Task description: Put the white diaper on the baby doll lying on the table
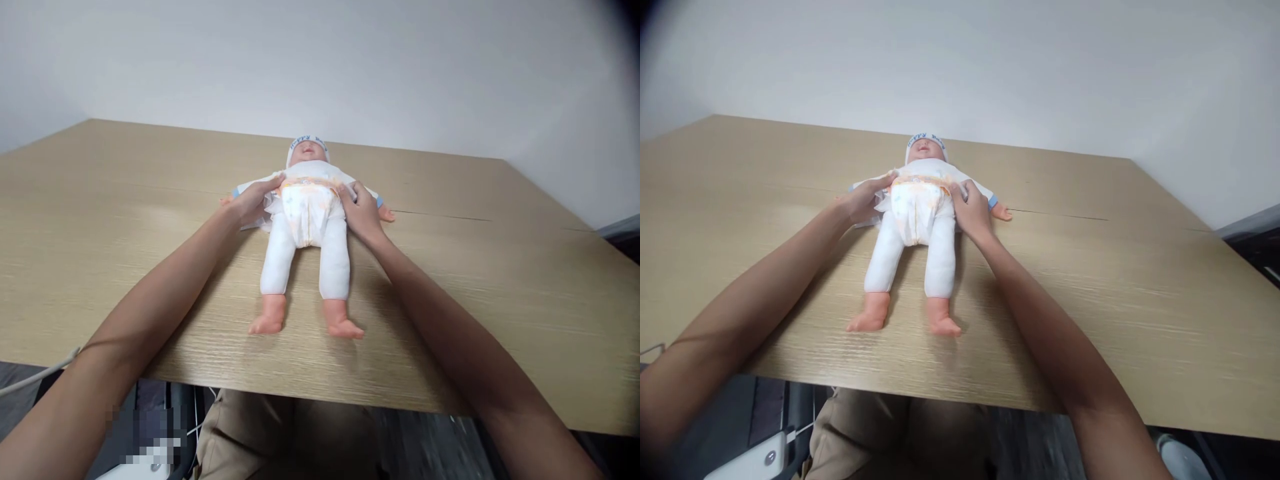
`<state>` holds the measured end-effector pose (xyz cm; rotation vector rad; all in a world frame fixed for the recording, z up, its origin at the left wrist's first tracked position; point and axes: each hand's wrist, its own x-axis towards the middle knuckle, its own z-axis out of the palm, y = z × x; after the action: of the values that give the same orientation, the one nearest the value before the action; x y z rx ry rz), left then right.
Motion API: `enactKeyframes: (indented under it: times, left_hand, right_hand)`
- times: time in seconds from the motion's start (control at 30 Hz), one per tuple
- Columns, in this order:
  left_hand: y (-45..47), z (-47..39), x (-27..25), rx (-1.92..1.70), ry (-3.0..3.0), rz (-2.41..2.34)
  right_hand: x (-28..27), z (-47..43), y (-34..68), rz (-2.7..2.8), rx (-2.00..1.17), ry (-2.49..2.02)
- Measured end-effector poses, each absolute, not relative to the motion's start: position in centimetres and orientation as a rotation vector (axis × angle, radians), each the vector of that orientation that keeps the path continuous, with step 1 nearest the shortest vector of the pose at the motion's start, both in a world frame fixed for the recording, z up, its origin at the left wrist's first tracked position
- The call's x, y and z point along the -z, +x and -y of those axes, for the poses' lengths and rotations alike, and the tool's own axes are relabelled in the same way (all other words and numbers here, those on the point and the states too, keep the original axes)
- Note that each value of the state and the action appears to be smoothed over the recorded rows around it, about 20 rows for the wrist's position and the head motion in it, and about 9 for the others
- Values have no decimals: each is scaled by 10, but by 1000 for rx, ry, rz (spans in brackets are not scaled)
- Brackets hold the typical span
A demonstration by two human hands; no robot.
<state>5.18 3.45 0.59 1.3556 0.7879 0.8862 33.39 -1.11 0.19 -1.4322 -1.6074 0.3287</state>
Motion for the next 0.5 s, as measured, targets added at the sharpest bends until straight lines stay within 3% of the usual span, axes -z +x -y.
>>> enactKeyframes:
  times: [0.13, 0.3, 0.5]
  left_hand:
    - [54, -33, -4, -911, 1218, -797]
    - [54, -36, -1, -934, 1057, -890]
    - [55, -37, -6, -1004, 1163, -973]
  right_hand:
    - [5, 16, 336, 1534, -271, -1474]
    - [5, 42, 359, 1659, 81, -1424]
    - [15, 69, 399, 1873, 46, -1487]
